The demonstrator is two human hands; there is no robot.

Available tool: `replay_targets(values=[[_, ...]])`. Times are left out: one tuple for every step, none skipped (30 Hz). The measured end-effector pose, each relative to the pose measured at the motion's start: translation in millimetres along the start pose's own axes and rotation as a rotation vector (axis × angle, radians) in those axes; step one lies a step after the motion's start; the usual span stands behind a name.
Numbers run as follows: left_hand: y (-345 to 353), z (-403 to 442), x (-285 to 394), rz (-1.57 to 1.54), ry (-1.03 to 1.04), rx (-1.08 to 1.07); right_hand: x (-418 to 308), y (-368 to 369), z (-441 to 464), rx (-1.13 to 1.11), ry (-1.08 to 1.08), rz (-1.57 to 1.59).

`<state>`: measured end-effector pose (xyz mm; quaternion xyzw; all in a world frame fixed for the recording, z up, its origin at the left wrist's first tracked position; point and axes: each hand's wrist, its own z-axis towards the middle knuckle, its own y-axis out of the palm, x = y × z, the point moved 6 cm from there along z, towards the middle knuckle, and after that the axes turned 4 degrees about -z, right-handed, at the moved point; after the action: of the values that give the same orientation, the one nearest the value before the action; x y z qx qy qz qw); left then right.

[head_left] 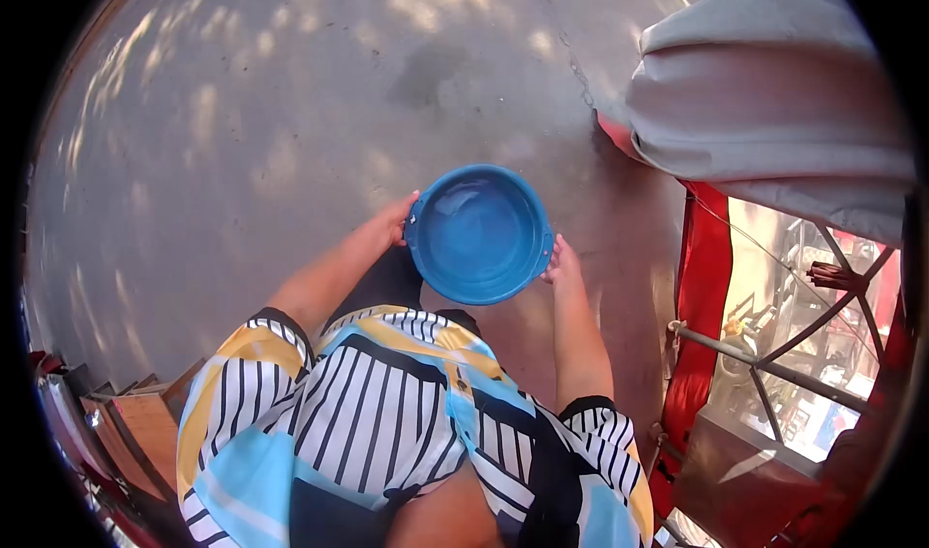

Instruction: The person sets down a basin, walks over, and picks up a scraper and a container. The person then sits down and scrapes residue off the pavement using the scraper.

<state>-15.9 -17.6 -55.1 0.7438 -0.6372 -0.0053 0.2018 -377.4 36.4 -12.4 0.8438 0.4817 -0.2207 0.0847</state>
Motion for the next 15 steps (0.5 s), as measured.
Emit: replay_targets(values=[[8,8,-1,0.013,0.019,-0.017,-9,-9,0,0.001,-0.021,-0.033],[13,14,-15,0.029,0.021,-0.028,-5,-23,-4,0.006,-0.024,-0.065],[-48,-4,-49,-0.016,-0.214,0.241,59,8,28,-0.028,0.291,-0.155],[-27,33,-9,-0.007,-0.181,0.275,7,20,64,-0.033,0.251,-0.196],[2,68,15,-0.006,-0.175,0.3,-43,18,92,-0.016,0.225,-0.248],[80,97,119,0.012,-0.033,0.178,-180,25,100,0.019,0.046,-0.292],[135,110,187,0.013,0.044,0.103,-260,23,121,0.053,-0.021,-0.304],[153,124,202,-0.006,0.056,0.077,-285,19,143,0.078,-0.009,-0.341],[133,151,165,-0.041,-0.021,0.121,-249,13,179,0.086,0.096,-0.395],[119,192,178,-0.059,-0.043,0.159,-246,28,229,0.058,0.161,-0.412],[114,233,195,-0.085,-0.038,0.191,-255,43,279,0.021,0.2,-0.434],[118,262,199,-0.135,-0.013,0.256,-260,50,322,0.002,0.231,-0.451],[141,231,198,-0.167,0.044,0.276,-283,51,294,-0.02,0.173,-0.483],[146,238,200,-0.181,0.062,0.315,-295,58,304,-0.038,0.161,-0.501],[136,269,185,-0.218,0.048,0.308,-291,61,325,-0.05,0.171,-0.531]])
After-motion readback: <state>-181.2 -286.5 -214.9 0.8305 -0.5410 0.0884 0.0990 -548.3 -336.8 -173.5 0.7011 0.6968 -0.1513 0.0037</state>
